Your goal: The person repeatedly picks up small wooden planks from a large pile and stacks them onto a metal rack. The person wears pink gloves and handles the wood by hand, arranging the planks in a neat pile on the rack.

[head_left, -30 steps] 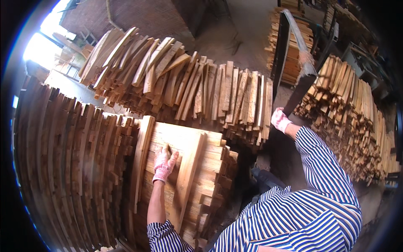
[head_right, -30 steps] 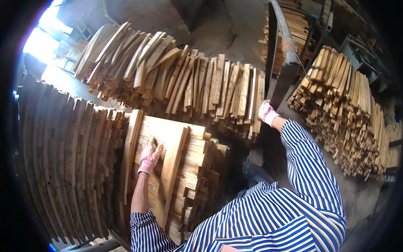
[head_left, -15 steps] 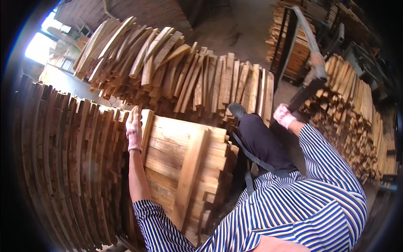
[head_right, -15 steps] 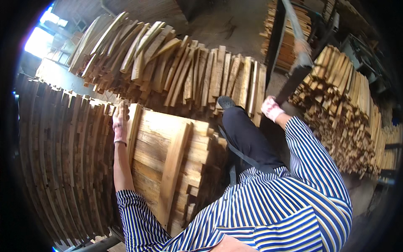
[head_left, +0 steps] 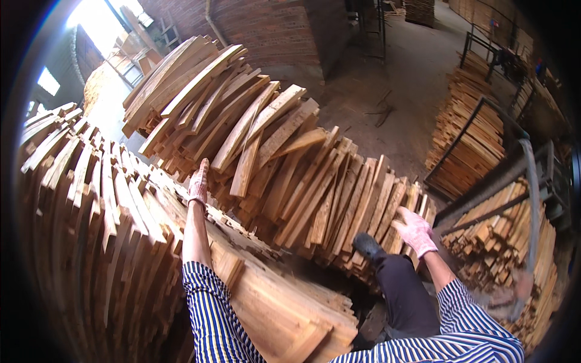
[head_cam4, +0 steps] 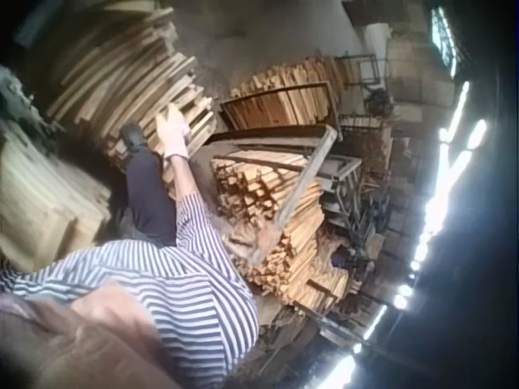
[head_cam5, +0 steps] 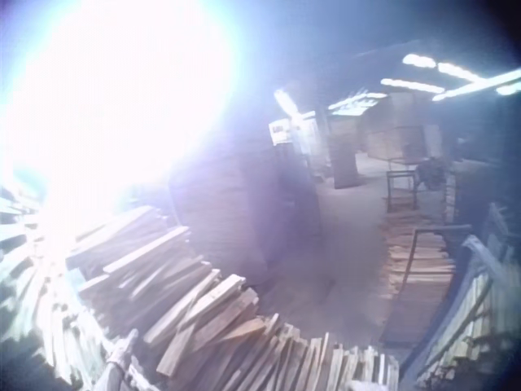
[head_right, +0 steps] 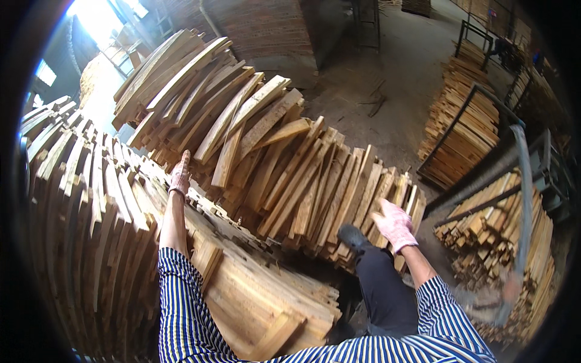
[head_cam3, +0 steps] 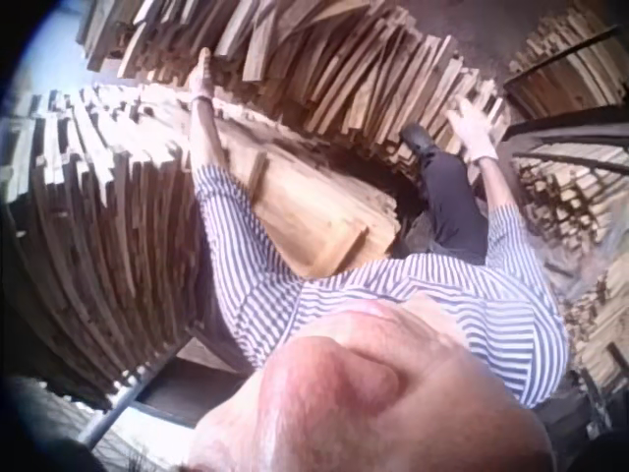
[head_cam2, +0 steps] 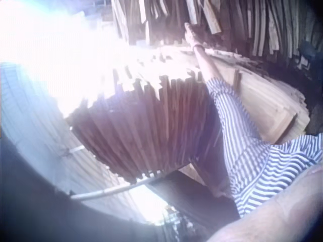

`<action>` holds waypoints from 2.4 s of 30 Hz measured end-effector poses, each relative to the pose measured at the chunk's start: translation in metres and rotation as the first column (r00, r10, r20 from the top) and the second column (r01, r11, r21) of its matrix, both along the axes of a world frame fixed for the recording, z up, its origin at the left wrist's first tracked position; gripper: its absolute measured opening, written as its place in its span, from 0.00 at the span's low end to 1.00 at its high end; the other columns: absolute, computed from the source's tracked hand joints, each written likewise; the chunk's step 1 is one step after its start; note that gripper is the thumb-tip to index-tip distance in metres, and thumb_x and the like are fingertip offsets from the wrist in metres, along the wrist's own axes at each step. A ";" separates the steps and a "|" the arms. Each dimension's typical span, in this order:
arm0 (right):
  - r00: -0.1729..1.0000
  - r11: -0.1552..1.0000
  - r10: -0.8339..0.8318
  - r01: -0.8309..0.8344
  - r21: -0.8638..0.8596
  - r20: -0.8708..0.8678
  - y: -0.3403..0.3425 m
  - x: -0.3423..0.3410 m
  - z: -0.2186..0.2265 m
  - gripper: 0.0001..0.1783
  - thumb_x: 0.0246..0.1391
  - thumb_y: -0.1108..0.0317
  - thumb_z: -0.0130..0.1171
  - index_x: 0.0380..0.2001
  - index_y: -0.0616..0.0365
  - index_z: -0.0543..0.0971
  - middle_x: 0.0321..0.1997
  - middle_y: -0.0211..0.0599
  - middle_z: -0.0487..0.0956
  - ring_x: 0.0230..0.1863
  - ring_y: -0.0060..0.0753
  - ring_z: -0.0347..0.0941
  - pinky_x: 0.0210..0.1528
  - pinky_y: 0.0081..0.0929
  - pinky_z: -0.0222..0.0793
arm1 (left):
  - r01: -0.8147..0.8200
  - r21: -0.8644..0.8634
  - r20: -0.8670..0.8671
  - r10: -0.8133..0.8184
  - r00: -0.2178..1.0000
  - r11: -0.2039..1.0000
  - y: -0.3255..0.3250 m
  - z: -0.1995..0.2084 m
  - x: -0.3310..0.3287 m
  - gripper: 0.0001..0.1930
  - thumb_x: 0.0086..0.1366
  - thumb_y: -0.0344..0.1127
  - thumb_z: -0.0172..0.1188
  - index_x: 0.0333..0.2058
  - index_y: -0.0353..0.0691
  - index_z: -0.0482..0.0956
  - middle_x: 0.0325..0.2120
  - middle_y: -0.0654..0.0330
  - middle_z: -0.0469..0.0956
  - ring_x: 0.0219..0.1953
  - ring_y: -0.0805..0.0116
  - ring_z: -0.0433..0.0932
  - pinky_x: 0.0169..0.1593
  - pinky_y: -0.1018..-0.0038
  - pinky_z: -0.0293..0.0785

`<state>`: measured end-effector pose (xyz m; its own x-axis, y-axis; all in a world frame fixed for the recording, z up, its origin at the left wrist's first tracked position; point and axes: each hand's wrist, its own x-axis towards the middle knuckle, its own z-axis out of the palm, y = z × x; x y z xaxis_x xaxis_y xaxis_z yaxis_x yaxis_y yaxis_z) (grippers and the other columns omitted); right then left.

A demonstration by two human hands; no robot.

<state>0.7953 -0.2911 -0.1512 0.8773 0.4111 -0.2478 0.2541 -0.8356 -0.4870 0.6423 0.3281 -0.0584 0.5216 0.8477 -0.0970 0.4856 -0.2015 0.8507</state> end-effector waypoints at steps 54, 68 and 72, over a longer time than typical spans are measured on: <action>0.795 -0.169 0.586 -0.071 0.983 0.158 0.163 -0.268 0.258 0.52 0.44 0.68 0.78 0.68 0.54 0.55 0.63 0.36 0.71 0.63 0.34 0.69 0.65 0.37 0.69 | -0.083 0.455 0.516 -0.187 0.836 0.887 -0.390 0.255 -0.218 0.53 0.44 0.37 0.80 0.64 0.26 0.57 0.46 0.48 0.80 0.46 0.61 0.81 0.50 0.66 0.81; 0.465 0.121 0.825 -0.702 0.702 0.322 0.226 -0.368 0.187 0.22 0.48 0.63 0.71 0.48 0.55 0.82 0.40 0.40 0.85 0.38 0.34 0.80 0.43 0.31 0.78 | -0.082 0.099 0.402 0.035 0.915 0.992 -0.340 0.101 -0.437 0.41 0.42 0.33 0.84 0.56 0.42 0.73 0.50 0.67 0.80 0.52 0.74 0.78 0.55 0.71 0.78; 0.494 0.116 0.862 -0.407 0.906 0.112 0.227 -0.396 0.202 0.28 0.49 0.61 0.71 0.54 0.54 0.79 0.46 0.40 0.84 0.44 0.36 0.81 0.49 0.31 0.77 | -0.203 0.324 0.246 0.125 0.961 0.924 -0.336 0.103 -0.446 0.39 0.47 0.39 0.82 0.57 0.42 0.72 0.49 0.65 0.80 0.49 0.72 0.79 0.51 0.71 0.78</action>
